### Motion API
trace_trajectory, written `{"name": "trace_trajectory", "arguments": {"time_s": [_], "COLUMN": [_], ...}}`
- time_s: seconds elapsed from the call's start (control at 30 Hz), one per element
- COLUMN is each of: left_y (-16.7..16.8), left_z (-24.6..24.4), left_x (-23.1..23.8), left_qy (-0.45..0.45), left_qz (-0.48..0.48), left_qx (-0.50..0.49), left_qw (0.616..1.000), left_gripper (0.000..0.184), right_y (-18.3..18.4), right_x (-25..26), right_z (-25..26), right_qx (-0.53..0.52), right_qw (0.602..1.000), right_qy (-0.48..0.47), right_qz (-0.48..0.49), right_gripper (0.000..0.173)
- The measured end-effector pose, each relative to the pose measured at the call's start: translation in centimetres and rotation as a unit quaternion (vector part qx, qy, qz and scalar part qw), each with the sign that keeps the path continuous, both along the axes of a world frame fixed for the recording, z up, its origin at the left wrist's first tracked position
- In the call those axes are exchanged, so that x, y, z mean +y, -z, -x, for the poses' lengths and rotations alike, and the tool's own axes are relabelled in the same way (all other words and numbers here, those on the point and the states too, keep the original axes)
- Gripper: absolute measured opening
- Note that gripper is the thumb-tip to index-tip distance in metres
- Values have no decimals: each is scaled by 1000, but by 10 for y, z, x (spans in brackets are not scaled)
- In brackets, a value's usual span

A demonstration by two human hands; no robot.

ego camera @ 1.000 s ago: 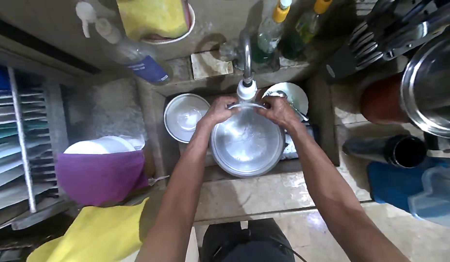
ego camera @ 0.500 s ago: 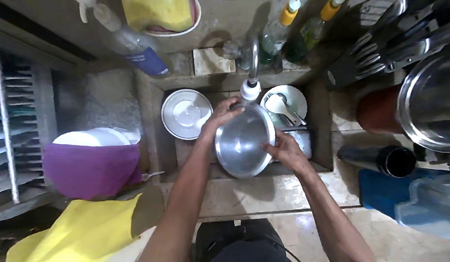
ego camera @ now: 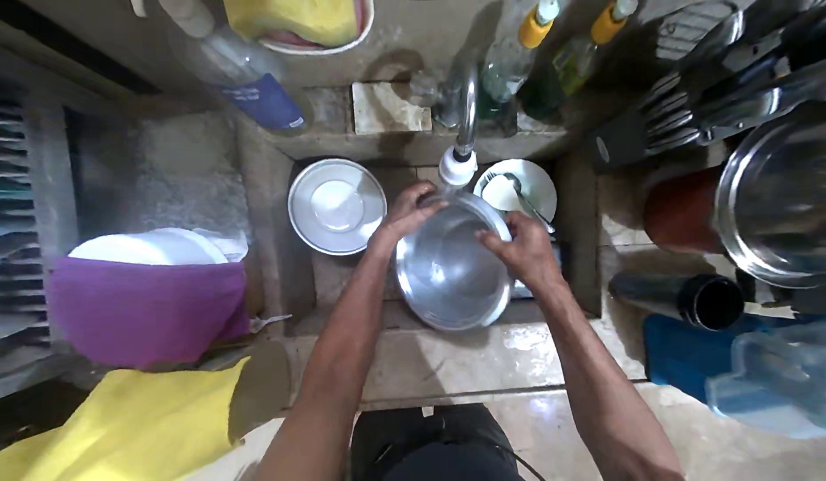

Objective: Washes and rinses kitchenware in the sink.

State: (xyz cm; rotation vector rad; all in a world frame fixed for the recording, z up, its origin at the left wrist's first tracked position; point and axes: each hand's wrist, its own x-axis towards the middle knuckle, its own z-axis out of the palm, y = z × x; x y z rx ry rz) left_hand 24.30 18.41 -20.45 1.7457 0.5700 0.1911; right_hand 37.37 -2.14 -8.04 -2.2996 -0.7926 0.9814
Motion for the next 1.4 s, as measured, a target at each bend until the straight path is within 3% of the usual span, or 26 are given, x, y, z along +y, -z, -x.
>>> {"name": "trace_trajectory", "arguments": {"time_s": [0.07, 0.17, 0.27, 0.33, 0.43, 0.5, 0.57, 0.67, 0.73, 0.8, 0.87, 0.97, 1.07, 1.17, 1.3, 1.4], "left_y": [-19, -12, 14, 11, -24, -26, -8, 6, -12, -25, -16, 4, -16, -19, 27, 13], "left_z": [-10, -9, 9, 1, -18, -19, -2, 6, -6, -15, -8, 6, -11, -16, 9, -3], "left_x": [2, 17, 20, 5, -3, 3, 12, 4, -8, -1, 6, 5, -13, -4, -3, -16], "left_qy": [45, 58, -8, -17, 64, 97, 58, -22, 8, 53, 48, -1, 16, 17, -99, -60], "left_qz": [-47, -85, 2, 33, -35, -86, -64, 16, -20, -76, -67, -5, -26, -59, 85, 63], "left_qx": [-14, -17, 17, 1, -23, -28, -7, -1, -26, -24, -26, -11, -29, -25, 4, -13], "left_qw": [998, 995, 1000, 999, 997, 991, 996, 1000, 999, 995, 996, 1000, 999, 998, 991, 996], "left_gripper": [34, 41, 34, 34, 36, 37, 35, 38, 35, 39, 38, 32, 33, 40, 40, 34], "right_y": [6, 0, -8, -7, 0, -3, -12, -14, -9, -3, -10, -13, -10, -10, -13, -1], "right_x": [24, 17, -11, -8, 22, 24, 4, -8, 7, 22, 12, -8, 5, 17, -13, 1], "right_z": [-7, -2, 4, -1, -9, -5, -2, -6, -9, -8, -2, -1, -12, -9, -5, -13], "right_qx": [-55, -42, 43, 12, -80, -84, -33, 5, -54, -95, -69, 6, -55, -85, 20, -31], "right_qw": [998, 997, 998, 1000, 995, 993, 997, 999, 997, 993, 994, 998, 996, 993, 999, 999], "right_qy": [-42, -65, -41, -15, -59, -82, -74, -36, -44, -75, -81, -60, -63, -83, -35, -25], "right_qz": [-3, -11, -6, 20, 11, 6, 4, 25, 28, 4, -8, 6, 30, -15, -3, 33], "right_gripper": [39, 27, 33, 41, 37, 29, 27, 38, 40, 30, 23, 28, 38, 26, 35, 46]}}
